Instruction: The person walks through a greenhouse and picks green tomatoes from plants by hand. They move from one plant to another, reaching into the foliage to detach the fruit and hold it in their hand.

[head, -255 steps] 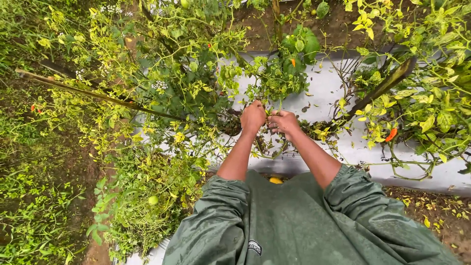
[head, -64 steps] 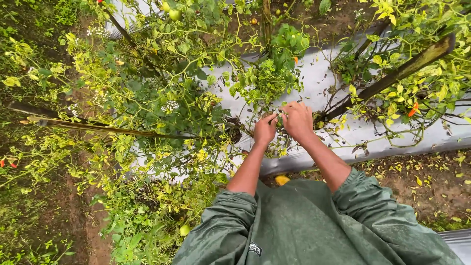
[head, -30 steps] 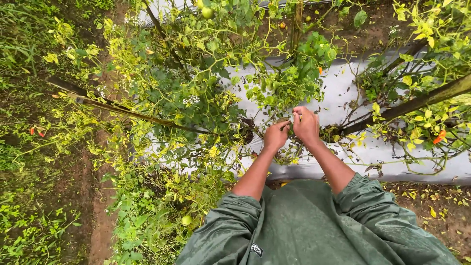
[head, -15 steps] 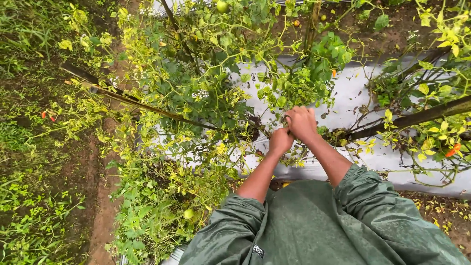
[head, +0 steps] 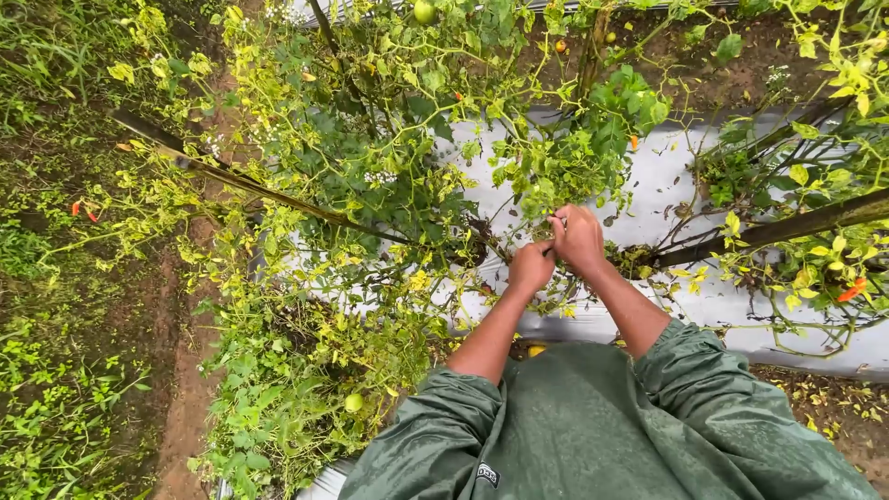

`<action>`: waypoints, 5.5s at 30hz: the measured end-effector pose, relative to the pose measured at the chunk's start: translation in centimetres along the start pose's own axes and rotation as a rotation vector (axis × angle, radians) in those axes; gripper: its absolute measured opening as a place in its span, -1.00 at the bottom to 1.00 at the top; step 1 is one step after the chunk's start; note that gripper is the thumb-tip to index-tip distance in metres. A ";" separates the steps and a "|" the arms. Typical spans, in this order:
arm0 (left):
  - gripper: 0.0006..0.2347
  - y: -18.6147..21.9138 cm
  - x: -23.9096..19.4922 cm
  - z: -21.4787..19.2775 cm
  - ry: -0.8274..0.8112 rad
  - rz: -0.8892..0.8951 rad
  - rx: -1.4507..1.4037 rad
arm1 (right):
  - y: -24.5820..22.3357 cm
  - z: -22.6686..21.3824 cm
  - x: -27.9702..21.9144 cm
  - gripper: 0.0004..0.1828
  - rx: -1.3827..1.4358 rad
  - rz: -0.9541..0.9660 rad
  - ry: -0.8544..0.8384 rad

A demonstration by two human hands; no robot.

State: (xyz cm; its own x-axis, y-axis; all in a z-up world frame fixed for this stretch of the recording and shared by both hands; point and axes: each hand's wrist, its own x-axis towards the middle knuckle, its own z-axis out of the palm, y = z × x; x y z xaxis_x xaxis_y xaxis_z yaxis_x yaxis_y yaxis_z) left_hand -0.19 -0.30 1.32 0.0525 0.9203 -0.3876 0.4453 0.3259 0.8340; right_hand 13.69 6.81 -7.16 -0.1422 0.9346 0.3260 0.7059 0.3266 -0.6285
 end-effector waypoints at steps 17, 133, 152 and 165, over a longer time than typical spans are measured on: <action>-0.72 0.3 -0.2 -0.7 -0.014 -0.063 0.020 | -0.2 1.1 -0.3 -0.87 0.025 -0.048 0.074; -0.85 4.3 -1.1 16.9 -0.505 0.354 0.229 | -4.2 -20.4 -30.8 -0.76 0.480 1.283 0.890; -0.83 -6.5 -12.5 16.7 -0.917 0.206 0.438 | -19.4 -13.3 -43.6 -0.69 0.527 1.600 1.024; -0.65 -2.8 -12.8 13.6 -0.855 0.180 0.286 | -17.6 -16.1 -40.7 -0.71 0.588 1.547 0.911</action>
State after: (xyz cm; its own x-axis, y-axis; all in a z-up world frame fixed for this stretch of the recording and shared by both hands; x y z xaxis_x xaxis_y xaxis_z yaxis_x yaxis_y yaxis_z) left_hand 10.02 -15.95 -1.43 0.7348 0.4413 -0.5151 0.5649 0.0223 0.8249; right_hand 18.20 -39.24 2.05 0.7999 0.1272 -0.5864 -0.4880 -0.4308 -0.7591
